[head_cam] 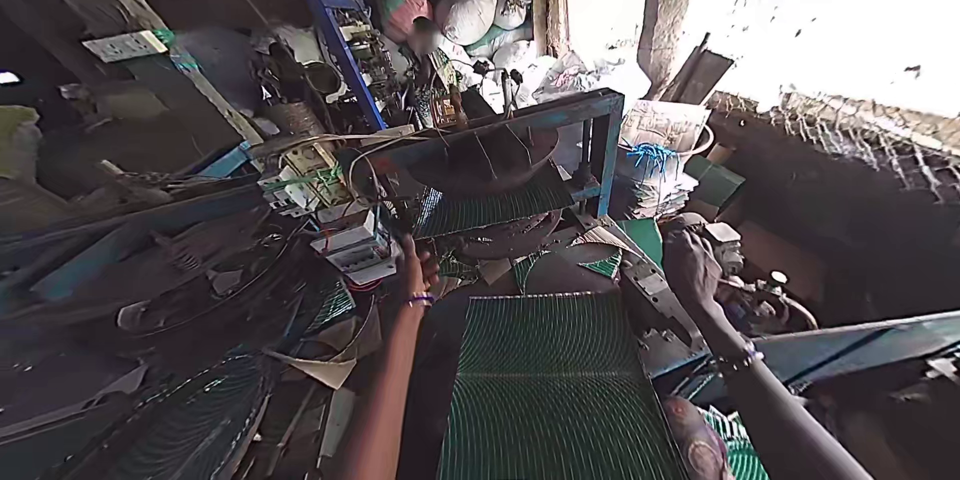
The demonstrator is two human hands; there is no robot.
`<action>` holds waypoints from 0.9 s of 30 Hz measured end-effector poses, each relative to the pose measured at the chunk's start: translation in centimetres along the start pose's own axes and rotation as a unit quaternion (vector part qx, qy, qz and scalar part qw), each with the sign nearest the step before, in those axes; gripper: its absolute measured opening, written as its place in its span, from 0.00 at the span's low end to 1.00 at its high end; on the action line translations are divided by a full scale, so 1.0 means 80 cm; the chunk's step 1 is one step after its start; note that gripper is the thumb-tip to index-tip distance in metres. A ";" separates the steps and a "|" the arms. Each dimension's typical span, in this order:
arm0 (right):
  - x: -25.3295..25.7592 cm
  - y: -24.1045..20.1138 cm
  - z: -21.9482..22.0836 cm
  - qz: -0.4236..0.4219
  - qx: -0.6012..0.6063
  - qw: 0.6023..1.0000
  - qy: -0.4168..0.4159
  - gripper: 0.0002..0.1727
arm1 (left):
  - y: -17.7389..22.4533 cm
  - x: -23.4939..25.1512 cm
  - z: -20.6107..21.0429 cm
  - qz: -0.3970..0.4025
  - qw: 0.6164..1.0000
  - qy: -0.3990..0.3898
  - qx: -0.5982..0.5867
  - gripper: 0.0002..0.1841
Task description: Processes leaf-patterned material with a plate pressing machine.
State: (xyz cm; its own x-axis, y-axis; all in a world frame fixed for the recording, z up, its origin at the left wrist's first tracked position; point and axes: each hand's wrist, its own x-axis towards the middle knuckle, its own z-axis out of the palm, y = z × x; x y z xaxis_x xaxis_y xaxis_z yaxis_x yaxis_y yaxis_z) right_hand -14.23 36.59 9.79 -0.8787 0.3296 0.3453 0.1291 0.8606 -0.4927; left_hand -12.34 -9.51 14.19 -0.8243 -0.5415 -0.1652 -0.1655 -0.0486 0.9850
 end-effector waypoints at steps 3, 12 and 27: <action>0.016 0.003 0.032 0.003 -0.021 1.000 0.012 0.16 | -0.112 -0.063 0.005 0.120 0.971 -0.112 0.172 0.24; 0.019 0.015 0.044 0.022 -0.039 0.999 -0.005 0.19 | -0.207 -0.125 0.025 0.284 0.752 -0.157 0.574 0.29; 0.017 0.011 0.041 0.043 -0.052 0.998 -0.013 0.21 | -0.207 -0.129 0.025 0.287 0.757 -0.153 0.567 0.29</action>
State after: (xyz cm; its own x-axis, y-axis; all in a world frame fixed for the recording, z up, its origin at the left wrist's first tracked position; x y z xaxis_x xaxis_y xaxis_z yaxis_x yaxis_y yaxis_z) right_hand -16.81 36.51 7.16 -0.8736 0.3956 0.2833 0.2510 0.8652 -0.4341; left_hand -2.21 -1.45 -0.53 -0.9947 0.0281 0.0988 0.0523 0.9665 0.2512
